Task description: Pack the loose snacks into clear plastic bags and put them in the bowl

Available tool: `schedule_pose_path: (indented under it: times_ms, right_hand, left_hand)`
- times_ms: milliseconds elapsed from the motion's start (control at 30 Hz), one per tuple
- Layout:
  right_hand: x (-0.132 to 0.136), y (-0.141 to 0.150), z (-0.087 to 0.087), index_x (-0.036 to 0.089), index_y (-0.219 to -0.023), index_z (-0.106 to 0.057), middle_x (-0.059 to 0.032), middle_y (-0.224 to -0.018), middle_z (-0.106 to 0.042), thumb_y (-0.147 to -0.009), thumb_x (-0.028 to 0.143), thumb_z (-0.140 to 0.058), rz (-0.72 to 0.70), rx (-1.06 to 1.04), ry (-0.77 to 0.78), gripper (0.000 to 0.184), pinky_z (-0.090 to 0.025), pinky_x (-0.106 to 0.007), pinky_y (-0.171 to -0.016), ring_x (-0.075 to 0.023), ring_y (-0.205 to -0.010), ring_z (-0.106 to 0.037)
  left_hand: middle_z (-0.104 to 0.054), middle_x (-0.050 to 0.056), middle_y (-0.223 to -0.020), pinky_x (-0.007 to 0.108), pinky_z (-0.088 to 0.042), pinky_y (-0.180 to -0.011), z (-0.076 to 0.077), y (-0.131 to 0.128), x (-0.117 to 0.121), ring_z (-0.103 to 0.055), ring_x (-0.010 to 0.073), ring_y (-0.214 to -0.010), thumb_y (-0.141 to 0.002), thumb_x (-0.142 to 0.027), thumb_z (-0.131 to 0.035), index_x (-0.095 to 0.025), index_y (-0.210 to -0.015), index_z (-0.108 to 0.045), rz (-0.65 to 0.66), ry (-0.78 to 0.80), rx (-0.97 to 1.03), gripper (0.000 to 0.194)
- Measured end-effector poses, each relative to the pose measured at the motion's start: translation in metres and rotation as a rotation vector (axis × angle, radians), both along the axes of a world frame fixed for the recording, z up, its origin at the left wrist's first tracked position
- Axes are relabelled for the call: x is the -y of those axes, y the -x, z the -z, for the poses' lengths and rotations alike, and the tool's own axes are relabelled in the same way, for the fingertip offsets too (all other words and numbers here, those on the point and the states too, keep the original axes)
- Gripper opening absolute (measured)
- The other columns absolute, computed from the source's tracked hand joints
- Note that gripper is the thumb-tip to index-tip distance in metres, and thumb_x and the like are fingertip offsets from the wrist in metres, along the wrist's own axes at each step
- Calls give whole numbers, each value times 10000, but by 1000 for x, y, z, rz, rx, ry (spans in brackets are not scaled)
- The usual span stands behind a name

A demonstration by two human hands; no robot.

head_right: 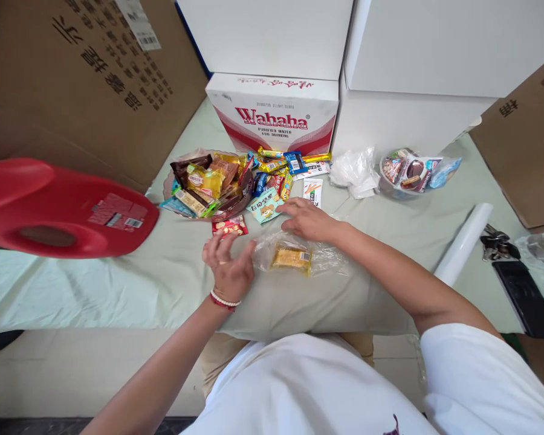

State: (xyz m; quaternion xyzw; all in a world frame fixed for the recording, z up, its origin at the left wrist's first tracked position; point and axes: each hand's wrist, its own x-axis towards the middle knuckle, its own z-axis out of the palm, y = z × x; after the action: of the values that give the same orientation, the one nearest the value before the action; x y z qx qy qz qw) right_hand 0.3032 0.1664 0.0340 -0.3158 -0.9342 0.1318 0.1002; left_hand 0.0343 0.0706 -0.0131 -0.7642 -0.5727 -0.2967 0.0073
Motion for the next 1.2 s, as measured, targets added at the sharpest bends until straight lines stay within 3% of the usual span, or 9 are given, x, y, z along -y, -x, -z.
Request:
schedule_pose_path:
  times_ms: [100, 233, 333, 467, 633, 733, 1000, 1100, 1200]
  right_hand:
    - [-18, 11, 3, 204, -939, -780, -109, -1329, -625, -946, 247, -583, -3, -60, 98, 201, -359, -466, -1073, -311, -1303, -419]
    - [-30, 18, -8, 156, -940, -737, -108, -1027, -703, -921, 212, -567, 24, -56, 200, 181, -379, -381, -1010, -243, -1043, -559]
    - [-31, 21, -16, 149, -914, -701, -90, -942, -709, -935, 232, -536, 123, 5, 285, 186, -402, -297, -841, -201, -881, -585]
    - [-28, 25, -20, 165, -781, -652, -56, -772, -672, -938, 295, -565, 340, 110, 375, 221, -327, -263, -648, -159, -698, -542]
    - [-25, 25, -20, 183, -697, -583, 16, -499, -519, -872, 271, -633, 618, -11, 793, 202, -347, -242, -555, -125, -507, -493]
    - [-23, 24, -19, 193, -685, -573, 32, -462, -462, -836, 300, -678, 738, -99, 910, 213, -344, -247, -503, -121, -448, -454]
    - [-27, 23, -17, 179, -718, -636, -3, -542, -509, -992, 448, -515, 852, -74, 803, 403, -344, -269, -544, -128, -502, -439]
    - [-8, 23, -30, 171, -782, -697, -9, -648, -560, -1012, 412, -492, 695, -94, 576, 391, -358, -253, -625, -139, -637, -498]
    - [33, 28, -36, 180, -913, -737, -28, -780, -602, -1047, 427, -431, 458, -98, 385, 415, -367, -252, -679, -148, -724, -541]
  left_hand:
    - [-550, 11, -1506, 678, -30, -1242, 0, 2, 1, -300, 311, -1538, -880, -73, -581, -505, -1313, -629, 276, 1, -103, 613]
    - [-468, -29, -1601, 682, 51, -1245, -3, -1, -6, -248, 288, -1574, -892, -65, -580, -560, -1433, -499, 481, 65, -173, 738]
    - [-404, -20, -1637, 688, 63, -1240, -7, -5, -12, -208, 281, -1586, -893, -33, -558, -536, -1464, -473, 517, 72, -192, 765]
    - [-351, -13, -1661, 702, 56, -1232, -10, -9, -15, -159, 286, -1597, -901, -12, -526, -505, -1458, -497, 510, 47, -220, 744]
    - [-321, -16, -1679, 731, 14, -1218, -13, -11, -15, -69, 320, -1606, -853, -23, -595, -475, -1377, -592, 473, 32, -182, 692]
    - [-332, -25, -1675, 728, 0, -1222, -16, -14, -15, -83, 315, -1606, -831, -10, -600, -480, -1370, -593, 477, 51, -169, 715]
    - [-350, -13, -1669, 721, 14, -1226, -17, -24, -18, -57, 317, -1608, -890, -73, -582, -446, -1401, -582, 466, 63, -203, 632]
    - [-361, 17, -1666, 725, 8, -1225, -16, -28, -20, -24, 322, -1609, -908, -113, -576, -402, -1439, -561, 412, 112, -167, 605]
    - [-379, 17, -1657, 729, -2, -1219, -14, -31, -21, -25, 330, -1609, -907, -126, -577, -369, -1324, -662, 389, 126, -120, 490]
